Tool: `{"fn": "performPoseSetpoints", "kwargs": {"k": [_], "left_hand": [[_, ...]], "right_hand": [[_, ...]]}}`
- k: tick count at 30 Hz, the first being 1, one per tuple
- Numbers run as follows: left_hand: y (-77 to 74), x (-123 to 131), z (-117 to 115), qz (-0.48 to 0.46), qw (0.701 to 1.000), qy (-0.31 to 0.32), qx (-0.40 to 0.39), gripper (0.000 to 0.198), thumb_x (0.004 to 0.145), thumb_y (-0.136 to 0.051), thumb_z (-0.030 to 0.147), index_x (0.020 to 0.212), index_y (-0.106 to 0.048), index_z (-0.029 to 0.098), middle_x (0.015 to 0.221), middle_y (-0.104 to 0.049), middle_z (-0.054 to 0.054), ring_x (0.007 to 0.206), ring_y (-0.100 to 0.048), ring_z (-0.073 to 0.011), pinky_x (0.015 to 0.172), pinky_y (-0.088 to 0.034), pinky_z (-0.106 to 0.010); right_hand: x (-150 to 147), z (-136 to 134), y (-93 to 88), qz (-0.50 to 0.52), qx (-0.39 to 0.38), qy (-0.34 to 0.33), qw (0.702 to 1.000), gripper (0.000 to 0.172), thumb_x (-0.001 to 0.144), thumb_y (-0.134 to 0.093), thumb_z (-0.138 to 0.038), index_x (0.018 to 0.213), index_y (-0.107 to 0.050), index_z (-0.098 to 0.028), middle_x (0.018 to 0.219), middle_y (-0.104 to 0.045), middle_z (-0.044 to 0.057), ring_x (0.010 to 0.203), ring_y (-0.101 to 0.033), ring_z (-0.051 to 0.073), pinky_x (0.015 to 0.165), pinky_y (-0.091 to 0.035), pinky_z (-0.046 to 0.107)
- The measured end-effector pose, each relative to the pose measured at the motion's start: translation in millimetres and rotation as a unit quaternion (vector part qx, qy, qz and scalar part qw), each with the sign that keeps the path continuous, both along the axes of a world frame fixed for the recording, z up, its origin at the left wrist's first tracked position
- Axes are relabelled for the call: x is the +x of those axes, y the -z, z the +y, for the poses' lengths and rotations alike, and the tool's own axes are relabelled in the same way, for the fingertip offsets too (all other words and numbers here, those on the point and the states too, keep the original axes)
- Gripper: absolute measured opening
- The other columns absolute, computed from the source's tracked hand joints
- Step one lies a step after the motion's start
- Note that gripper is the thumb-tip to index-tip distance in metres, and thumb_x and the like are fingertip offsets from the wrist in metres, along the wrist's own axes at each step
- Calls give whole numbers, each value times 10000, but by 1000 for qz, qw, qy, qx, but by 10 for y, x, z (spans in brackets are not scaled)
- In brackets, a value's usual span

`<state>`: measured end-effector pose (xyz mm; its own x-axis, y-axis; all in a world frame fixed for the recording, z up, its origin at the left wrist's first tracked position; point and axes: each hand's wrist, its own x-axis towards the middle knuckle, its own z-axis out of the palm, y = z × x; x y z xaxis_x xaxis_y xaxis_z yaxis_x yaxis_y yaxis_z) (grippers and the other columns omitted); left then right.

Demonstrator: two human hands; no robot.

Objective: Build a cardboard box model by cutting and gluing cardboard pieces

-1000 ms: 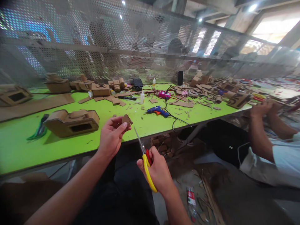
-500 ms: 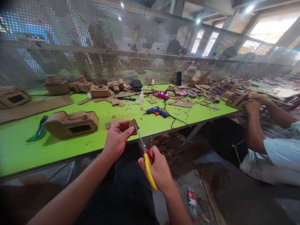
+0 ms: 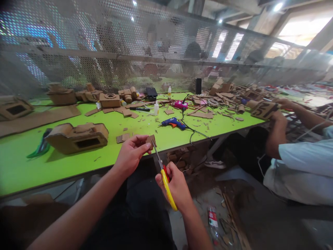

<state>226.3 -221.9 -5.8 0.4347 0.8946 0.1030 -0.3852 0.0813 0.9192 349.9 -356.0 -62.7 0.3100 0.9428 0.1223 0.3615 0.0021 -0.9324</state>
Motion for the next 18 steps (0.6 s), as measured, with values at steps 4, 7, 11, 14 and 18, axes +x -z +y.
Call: {"fn": "performPoseSetpoints", "kwargs": {"k": [4, 7, 11, 14, 18], "left_hand": [[1, -18, 28, 15, 1000, 7, -6, 314, 650, -819, 237, 922, -689, 149, 788, -690, -3, 621, -614, -101, 638, -532, -264], [-5, -32, 51, 27, 999, 17, -6, 312, 647, -818, 225, 924, -697, 145, 760, -689, 4, 603, -612, -94, 633, -516, -252], [-6, -45, 88, 39, 999, 33, 3, 297, 645, -826, 224, 910, -715, 145, 734, -696, 5, 614, -615, -101, 640, -510, -253], [-6, -63, 121, 49, 998, 48, 6, 313, 637, -845, 242, 908, -722, 144, 740, -705, -4, 616, -609, -103, 640, -505, -258], [-21, -91, 171, 54, 995, 78, 8, 313, 627, -858, 250, 888, -732, 134, 758, -708, -19, 605, -599, -100, 643, -501, -266]], "right_hand": [[10, 4, 16, -1, 5, 5, 1000, 467, 846, -610, -563, 756, -279, -246, 635, -312, -80, 574, -254, 102, 503, -220, 245], [27, 8, 13, -17, 2, 12, 1000, 464, 823, -653, -509, 740, -280, -247, 620, -307, -85, 565, -252, 99, 499, -209, 246], [64, 10, -3, -32, -1, 12, 999, 460, 819, -649, -507, 738, -278, -247, 622, -319, -83, 568, -254, 100, 501, -218, 245], [92, 4, -9, -44, -2, -1, 999, 473, 827, -622, -552, 733, -274, -245, 626, -324, -81, 572, -257, 101, 503, -235, 241], [112, 0, 12, -33, -5, -14, 999, 466, 856, -577, -579, 734, -276, -245, 636, -314, -80, 574, -250, 102, 503, -238, 238]]}}
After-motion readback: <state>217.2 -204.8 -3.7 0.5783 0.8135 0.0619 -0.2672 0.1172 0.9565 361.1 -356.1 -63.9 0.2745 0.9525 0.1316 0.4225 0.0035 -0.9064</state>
